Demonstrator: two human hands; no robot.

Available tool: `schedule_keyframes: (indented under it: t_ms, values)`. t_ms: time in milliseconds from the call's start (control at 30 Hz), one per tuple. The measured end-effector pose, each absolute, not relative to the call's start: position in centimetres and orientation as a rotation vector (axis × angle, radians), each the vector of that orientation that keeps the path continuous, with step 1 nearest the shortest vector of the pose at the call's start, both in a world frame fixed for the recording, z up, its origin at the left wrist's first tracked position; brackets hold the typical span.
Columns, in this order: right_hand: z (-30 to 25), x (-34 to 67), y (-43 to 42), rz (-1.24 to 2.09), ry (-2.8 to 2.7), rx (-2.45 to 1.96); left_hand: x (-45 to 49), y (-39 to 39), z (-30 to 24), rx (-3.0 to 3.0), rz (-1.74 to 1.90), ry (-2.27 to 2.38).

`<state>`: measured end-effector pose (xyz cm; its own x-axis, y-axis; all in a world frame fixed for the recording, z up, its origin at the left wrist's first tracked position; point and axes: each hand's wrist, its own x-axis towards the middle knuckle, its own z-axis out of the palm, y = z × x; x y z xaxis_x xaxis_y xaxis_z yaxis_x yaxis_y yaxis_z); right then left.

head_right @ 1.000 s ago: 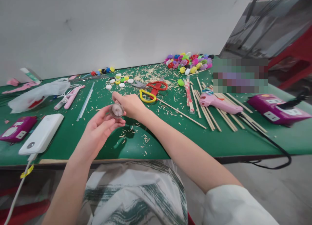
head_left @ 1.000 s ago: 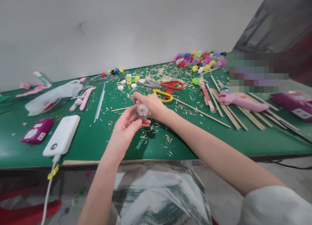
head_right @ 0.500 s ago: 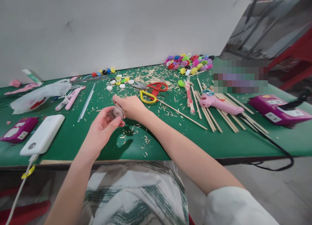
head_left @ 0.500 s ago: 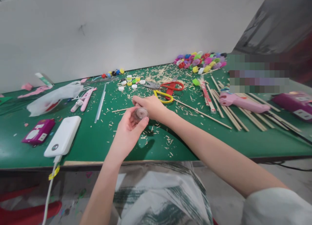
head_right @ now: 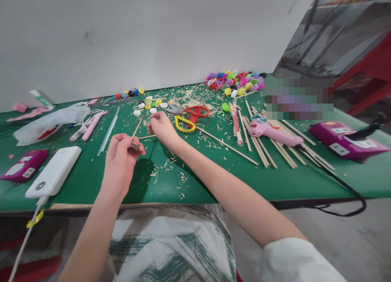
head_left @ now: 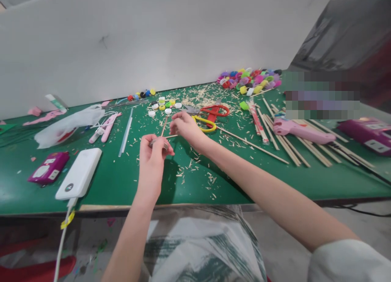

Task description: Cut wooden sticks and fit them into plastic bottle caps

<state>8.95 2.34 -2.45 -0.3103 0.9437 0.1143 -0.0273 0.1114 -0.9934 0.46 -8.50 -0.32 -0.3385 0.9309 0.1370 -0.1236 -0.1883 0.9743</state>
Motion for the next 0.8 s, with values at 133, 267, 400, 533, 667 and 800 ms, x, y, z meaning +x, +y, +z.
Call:
schedule_keyframes:
  t_ms: [133, 267, 400, 533, 667, 800]
  values:
    - [-0.9, 9.1, 1.7, 2.023, -1.236, -0.772, 0.4, -7.6, -1.2, 1.242, 1.528, 1.422]
    - [0.4, 8.7, 0.9, 2.038, -0.97, -0.812, 1.0, -6.9, -1.9, 1.576, 1.362, 1.632]
    - [0.9, 8.6, 1.4, 1.948, -0.801, -0.814, 1.9, -6.5, -2.3, 1.806, 1.36, 1.605]
    - [1.0, 8.9, 2.1, 1.949, -0.749, -0.83, 2.4, -6.5, -2.3, 1.938, 1.337, 1.632]
    - [0.9, 9.1, 2.2, 1.936, -0.86, -0.829, 2.7, -6.9, -2.0, 2.018, 1.238, 1.733]
    - [0.7, 9.0, 2.0, 1.977, -0.796, -0.814, 2.7, -7.2, -1.9, 2.084, 1.168, 1.787]
